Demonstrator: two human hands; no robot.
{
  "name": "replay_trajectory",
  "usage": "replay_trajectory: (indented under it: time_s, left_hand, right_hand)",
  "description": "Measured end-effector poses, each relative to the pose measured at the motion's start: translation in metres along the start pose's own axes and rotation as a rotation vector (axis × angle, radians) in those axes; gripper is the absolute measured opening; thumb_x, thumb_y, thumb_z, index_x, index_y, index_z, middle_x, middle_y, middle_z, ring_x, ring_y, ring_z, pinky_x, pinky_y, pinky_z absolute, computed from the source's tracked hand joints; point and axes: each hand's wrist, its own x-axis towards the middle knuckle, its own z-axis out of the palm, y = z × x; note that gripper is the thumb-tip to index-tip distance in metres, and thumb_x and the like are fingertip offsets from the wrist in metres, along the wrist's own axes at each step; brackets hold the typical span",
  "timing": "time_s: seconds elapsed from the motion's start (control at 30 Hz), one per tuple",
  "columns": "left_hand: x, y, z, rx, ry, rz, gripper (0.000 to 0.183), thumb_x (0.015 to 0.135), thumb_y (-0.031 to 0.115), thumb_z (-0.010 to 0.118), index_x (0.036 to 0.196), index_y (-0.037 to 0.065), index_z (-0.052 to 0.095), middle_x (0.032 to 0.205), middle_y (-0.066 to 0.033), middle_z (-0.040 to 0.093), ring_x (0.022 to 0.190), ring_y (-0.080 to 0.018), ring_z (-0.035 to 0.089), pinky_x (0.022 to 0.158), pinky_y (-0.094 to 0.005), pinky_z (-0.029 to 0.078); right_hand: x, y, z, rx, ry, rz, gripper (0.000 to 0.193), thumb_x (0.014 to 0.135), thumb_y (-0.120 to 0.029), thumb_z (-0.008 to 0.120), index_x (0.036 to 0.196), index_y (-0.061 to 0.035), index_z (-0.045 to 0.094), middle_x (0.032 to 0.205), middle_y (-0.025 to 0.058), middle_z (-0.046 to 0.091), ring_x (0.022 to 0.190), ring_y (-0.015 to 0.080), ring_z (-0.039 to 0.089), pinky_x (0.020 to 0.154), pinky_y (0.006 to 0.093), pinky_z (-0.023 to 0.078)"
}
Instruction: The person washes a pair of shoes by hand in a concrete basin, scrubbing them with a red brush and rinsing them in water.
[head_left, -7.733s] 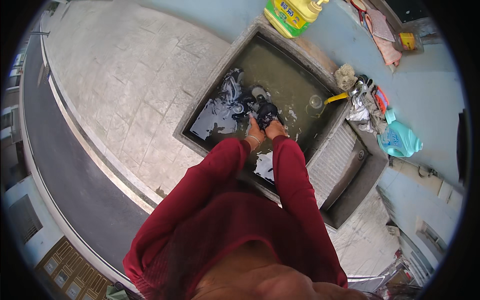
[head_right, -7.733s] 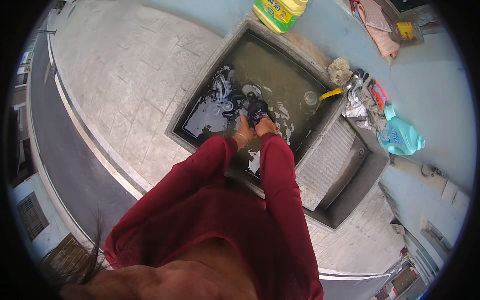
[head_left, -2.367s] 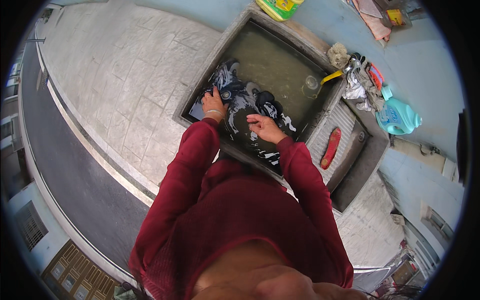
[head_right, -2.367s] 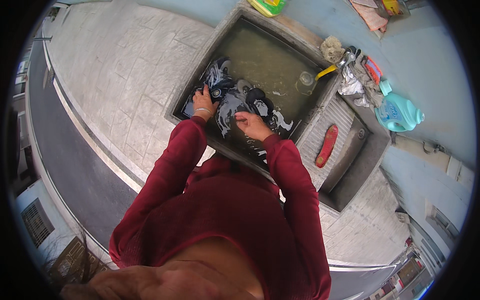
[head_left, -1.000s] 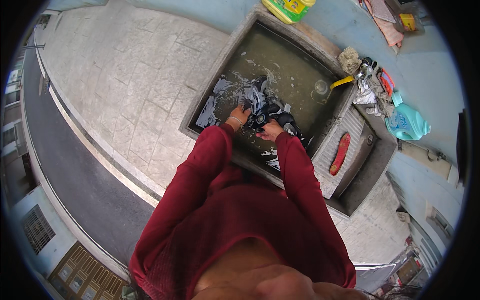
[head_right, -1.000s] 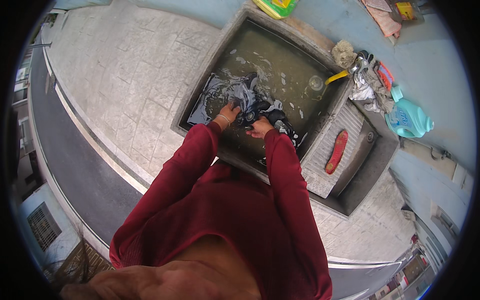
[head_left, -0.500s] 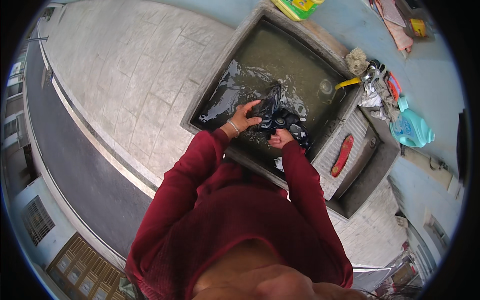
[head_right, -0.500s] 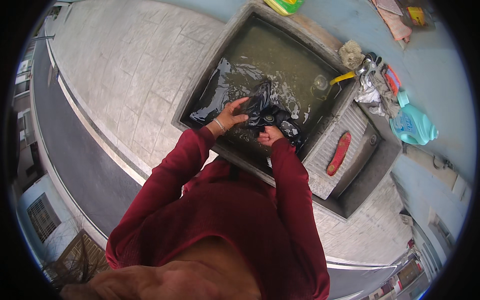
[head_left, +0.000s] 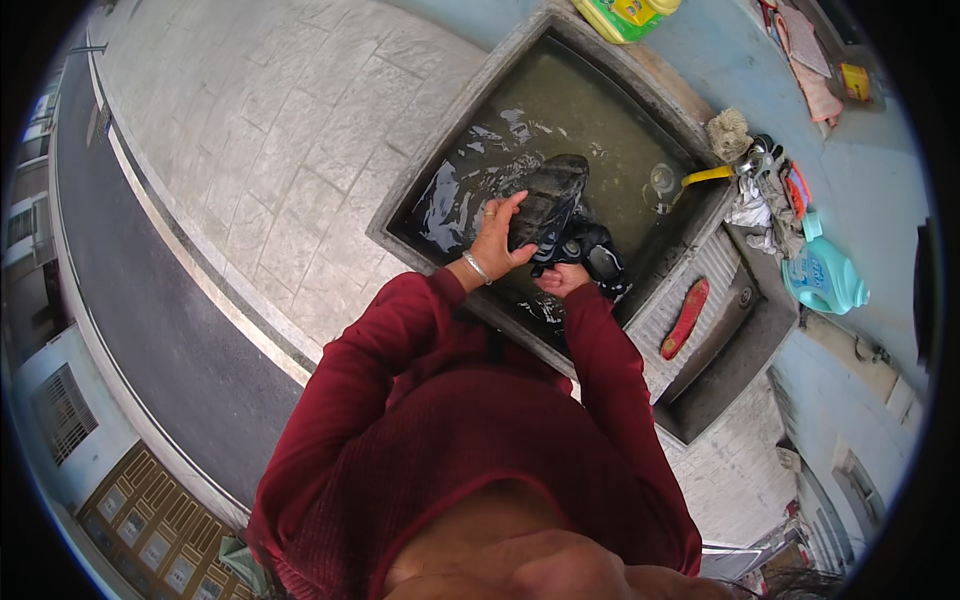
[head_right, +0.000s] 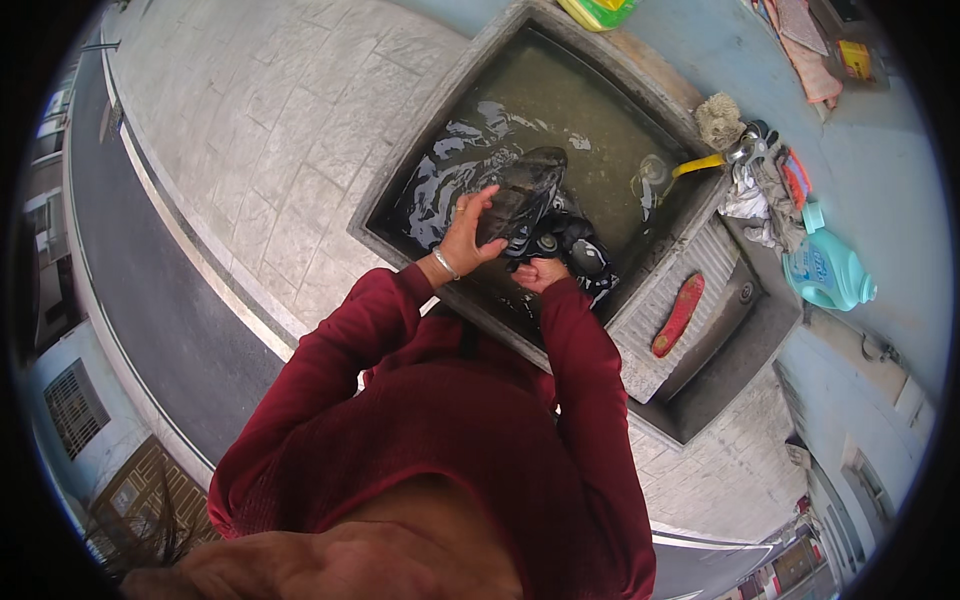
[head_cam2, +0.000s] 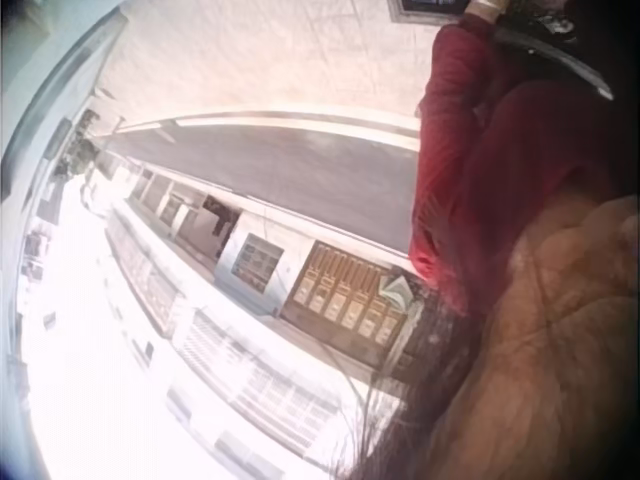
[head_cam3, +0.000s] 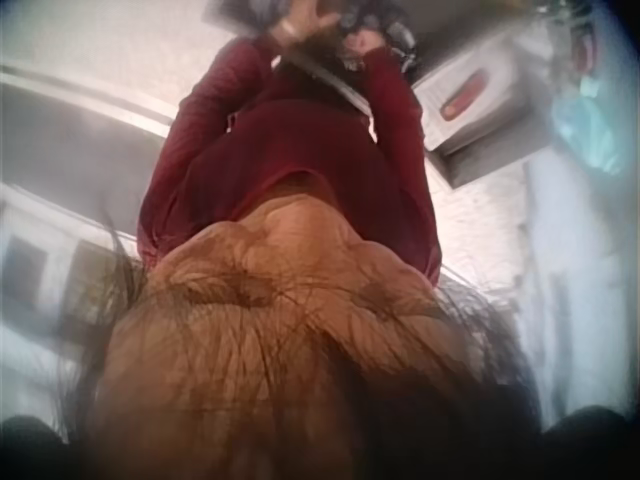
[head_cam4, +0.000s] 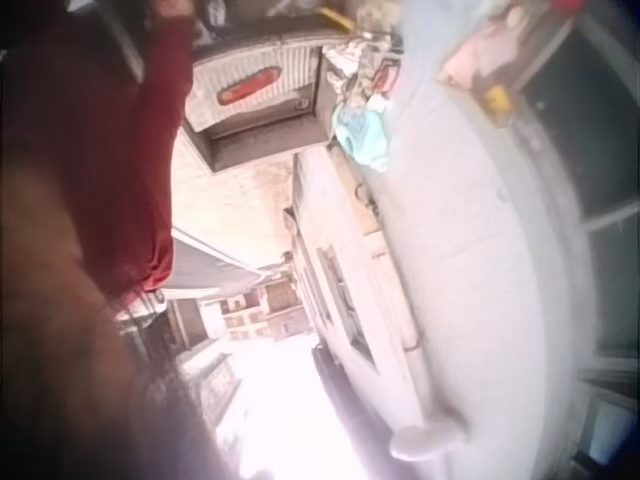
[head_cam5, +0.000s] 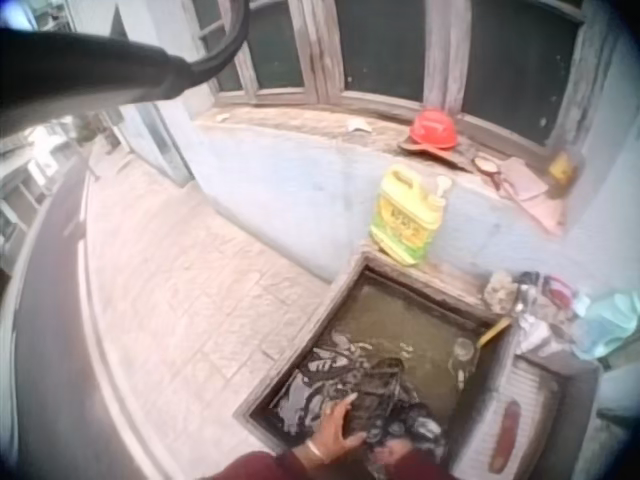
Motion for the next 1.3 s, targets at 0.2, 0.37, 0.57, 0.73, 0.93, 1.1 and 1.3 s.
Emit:
replay_trajectory:
  time_s: [0.2, 0.37, 0.57, 0.73, 0.93, 1.1, 1.3]
  left_hand:
    - [-0.013, -0.024, 0.012, -0.103, 0.029, -0.106, 0.077, 0.062, 0.011, 0.069, 0.130, 0.008, 0.031, 0.100, -0.0147, 0.043, 0.094, -0.0281, 0.043, 0.087, -0.0347, 0.036]
    - [-0.031, -0.092, 0.045, -0.554, -0.132, -0.418, 0.068, 0.071, 0.018, 0.066, 0.127, 0.001, 0.033, 0.119, -0.0177, 0.047, 0.110, -0.0261, 0.046, 0.093, -0.0355, 0.035]
    - [-0.009, -0.078, 0.044, -1.199, -0.086, -0.982, 0.053, 0.082, 0.042, 0.055, 0.118, 0.003, 0.046, 0.113, -0.0115, 0.055, 0.102, -0.0231, 0.054, 0.088, -0.0385, 0.044]
    - [-0.015, -0.108, 0.056, -0.881, 0.105, -0.872, 0.060, 0.081, 0.048, 0.055, 0.117, 0.001, 0.047, 0.108, -0.0114, 0.056, 0.096, -0.0204, 0.055, 0.084, -0.0337, 0.044]
    - [-0.019, -0.131, 0.065, -0.870, 0.209, -0.733, 0.058, 0.078, 0.042, 0.061, 0.113, -0.001, 0.047, 0.103, -0.0094, 0.058, 0.093, -0.0177, 0.055, 0.084, -0.0310, 0.043]
    - [-0.014, -0.067, 0.035, -0.916, 0.105, -0.478, 0.047, 0.078, 0.033, 0.065, 0.111, 0.002, 0.052, 0.098, -0.0038, 0.059, 0.090, -0.0119, 0.052, 0.085, -0.0267, 0.040]
    - [-0.012, -0.067, 0.040, -0.792, 0.116, -0.304, 0.047, 0.077, 0.031, 0.066, 0.113, 0.004, 0.051, 0.098, -0.0013, 0.058, 0.089, -0.0108, 0.051, 0.083, -0.0259, 0.040]
  right_hand:
    - [-0.014, -0.006, 0.036, -0.349, 0.313, -0.180, 0.014, 0.085, -0.024, 0.052, 0.083, -0.0103, 0.053, 0.060, -0.0004, 0.050, 0.036, 0.0097, 0.037, 0.033, 0.0203, 0.029]
    - [-0.007, -0.029, 0.019, -1.131, 0.272, 0.072, 0.020, 0.085, -0.019, 0.047, 0.095, -0.0025, 0.053, 0.068, 0.0071, 0.057, 0.046, 0.0172, 0.054, 0.037, 0.0249, 0.043]
    - [-0.016, -0.026, 0.058, -1.227, 0.275, 0.100, 0.041, 0.079, -0.020, 0.059, 0.112, 0.0012, 0.046, 0.083, 0.0134, 0.060, 0.055, 0.0202, 0.061, 0.046, 0.0277, 0.051]
    - [-0.006, -0.028, 0.054, -1.018, 0.220, -0.033, 0.039, 0.075, -0.014, 0.063, 0.109, 0.0002, 0.049, 0.084, 0.0094, 0.060, 0.061, 0.0178, 0.060, 0.050, 0.0286, 0.051]
    - [0.006, -0.020, 0.022, -0.741, 0.086, -0.142, 0.035, 0.072, -0.007, 0.067, 0.103, -0.0028, 0.054, 0.080, 0.0066, 0.060, 0.063, 0.0168, 0.059, 0.056, 0.0289, 0.049]
    - [-0.007, -0.024, 0.046, -0.706, 0.195, -0.147, 0.053, 0.071, -0.011, 0.069, 0.117, -0.0010, 0.045, 0.102, 0.0097, 0.057, 0.082, 0.0215, 0.059, 0.070, 0.0323, 0.049]
    - [-0.007, -0.022, 0.050, -1.433, 0.231, -0.687, 0.067, 0.067, -0.019, 0.072, 0.125, -0.0034, 0.041, 0.117, 0.0100, 0.052, 0.111, 0.0240, 0.046, 0.096, 0.0311, 0.033]
